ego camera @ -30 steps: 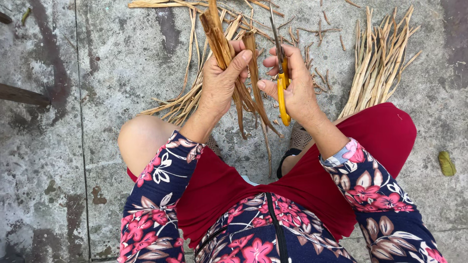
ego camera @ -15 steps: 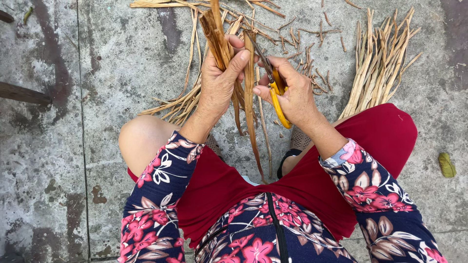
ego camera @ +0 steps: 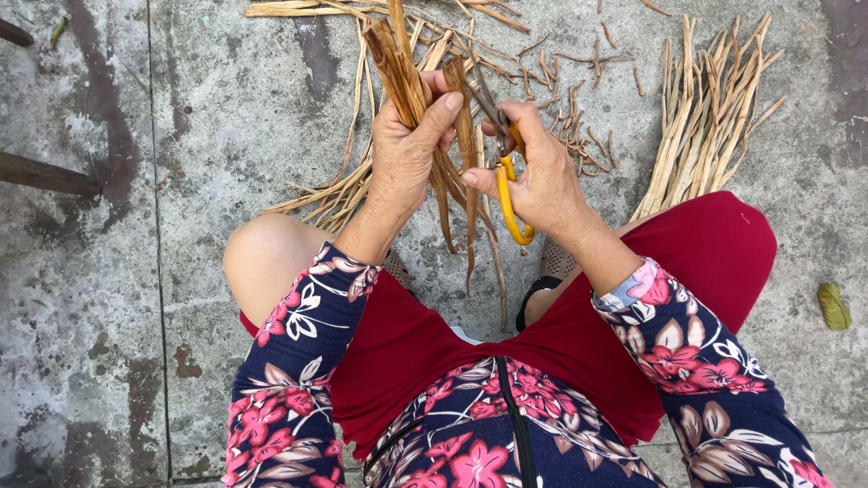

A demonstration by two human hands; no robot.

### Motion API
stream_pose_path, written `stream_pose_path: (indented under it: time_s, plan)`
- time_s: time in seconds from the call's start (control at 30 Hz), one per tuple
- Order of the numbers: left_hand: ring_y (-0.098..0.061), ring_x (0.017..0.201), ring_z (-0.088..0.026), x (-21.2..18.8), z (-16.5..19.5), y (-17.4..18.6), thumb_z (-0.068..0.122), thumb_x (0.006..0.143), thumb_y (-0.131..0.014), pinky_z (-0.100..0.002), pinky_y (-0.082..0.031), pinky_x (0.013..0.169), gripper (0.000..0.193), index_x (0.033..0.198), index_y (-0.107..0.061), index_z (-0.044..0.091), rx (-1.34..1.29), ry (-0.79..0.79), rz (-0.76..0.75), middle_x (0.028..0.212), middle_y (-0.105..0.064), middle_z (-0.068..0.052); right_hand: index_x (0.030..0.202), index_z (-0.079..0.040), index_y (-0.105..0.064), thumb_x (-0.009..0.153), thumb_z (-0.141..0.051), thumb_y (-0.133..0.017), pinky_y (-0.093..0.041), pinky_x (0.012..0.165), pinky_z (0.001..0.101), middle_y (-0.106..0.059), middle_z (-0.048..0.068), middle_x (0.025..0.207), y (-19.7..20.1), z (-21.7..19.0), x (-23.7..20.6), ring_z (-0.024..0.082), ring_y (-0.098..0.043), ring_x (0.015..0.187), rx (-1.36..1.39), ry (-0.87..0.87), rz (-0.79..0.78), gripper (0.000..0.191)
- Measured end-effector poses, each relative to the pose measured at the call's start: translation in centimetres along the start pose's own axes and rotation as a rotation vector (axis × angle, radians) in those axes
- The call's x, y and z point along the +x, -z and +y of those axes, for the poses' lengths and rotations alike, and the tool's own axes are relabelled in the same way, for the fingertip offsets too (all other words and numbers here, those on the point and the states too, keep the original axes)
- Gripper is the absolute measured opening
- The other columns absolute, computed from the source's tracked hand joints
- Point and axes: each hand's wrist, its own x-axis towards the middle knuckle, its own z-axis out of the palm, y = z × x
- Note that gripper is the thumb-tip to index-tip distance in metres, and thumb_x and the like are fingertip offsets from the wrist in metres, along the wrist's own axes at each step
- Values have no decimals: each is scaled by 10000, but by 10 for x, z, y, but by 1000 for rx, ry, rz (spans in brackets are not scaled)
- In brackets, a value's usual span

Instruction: The person sits on a concrete floor and uses yellow-handled shears to trim bundles of dried plant stems. They repeatedly pick up a bundle, align the stems, and cut them to a uniform length, placing the trimmed pieces into a growing pile on the floor.

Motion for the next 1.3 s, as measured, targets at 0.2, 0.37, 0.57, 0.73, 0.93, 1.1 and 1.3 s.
stream_pose_path:
  time_s: [0.2, 0.37, 0.57, 0.73, 0.93, 1.1, 1.3]
  plan:
    - [-594, 675, -44, 0, -8, 0, 129, 1002, -743, -199, -484, 590, 178, 1125, -657, 33, 10, 42, -21, 844, -655, 20, 1364, -74, -522, 831, -458, -904, -564, 779, 351, -704, 81, 1079, 0, -6, 1, 211, -685, 875, -108, 23, 36, 760]
    - [-607, 672, -46, 1, -10, 0, 144, 990, -742, -201, -494, 588, 187, 1120, -660, 37, -4, 67, 3, 853, -672, 23, 1301, -63, -575, 790, -464, -933, -529, 669, 346, -636, 72, 832, -2, -5, 1, 198, -650, 725, -164, -29, 48, 742]
    - [-603, 678, -40, 2, -12, 3, 175, 1005, -735, -205, -500, 608, 187, 1118, -669, 42, 17, 76, -9, 830, -673, 21, 1263, -41, -634, 850, -404, -915, -483, 612, 288, -603, 44, 762, -4, -3, -1, 125, -560, 668, -71, -5, 104, 617]
    - [-587, 757, -45, 1, -16, -1, 205, 1045, -703, -204, -490, 662, 198, 1153, -654, 46, 73, 61, -78, 858, -633, 25, 1213, -65, -643, 893, -281, -848, -374, 512, 217, -572, -39, 683, -4, -4, 0, 38, -499, 573, 300, -278, 47, 437]
    - [-728, 984, -110, 0, -15, 1, 239, 1130, -533, -250, -610, 835, 216, 1241, -498, 57, 206, 54, -225, 1069, -755, -28, 1366, -79, -539, 1060, -88, -794, -480, 774, 178, -637, 6, 945, -1, 6, 4, 35, -604, 822, 361, -18, 219, 399]
    - [-662, 655, -119, -9, -21, -12, 308, 1113, -527, -272, -553, 576, 257, 1217, -475, 79, 434, 108, -193, 819, -652, -46, 1355, -92, -462, 1045, 34, -790, -559, 830, 192, -630, 39, 1073, -2, 13, 3, 66, -634, 931, 524, 28, 205, 469]
    - [-728, 861, -235, -23, -19, -25, 320, 1114, -563, -382, -577, 693, 318, 1333, -469, 109, 707, -79, -186, 946, -682, -106, 1333, -98, -451, 1043, 52, -799, -548, 839, 191, -634, 38, 1073, -4, 11, 4, 67, -628, 941, 562, 74, 236, 477]
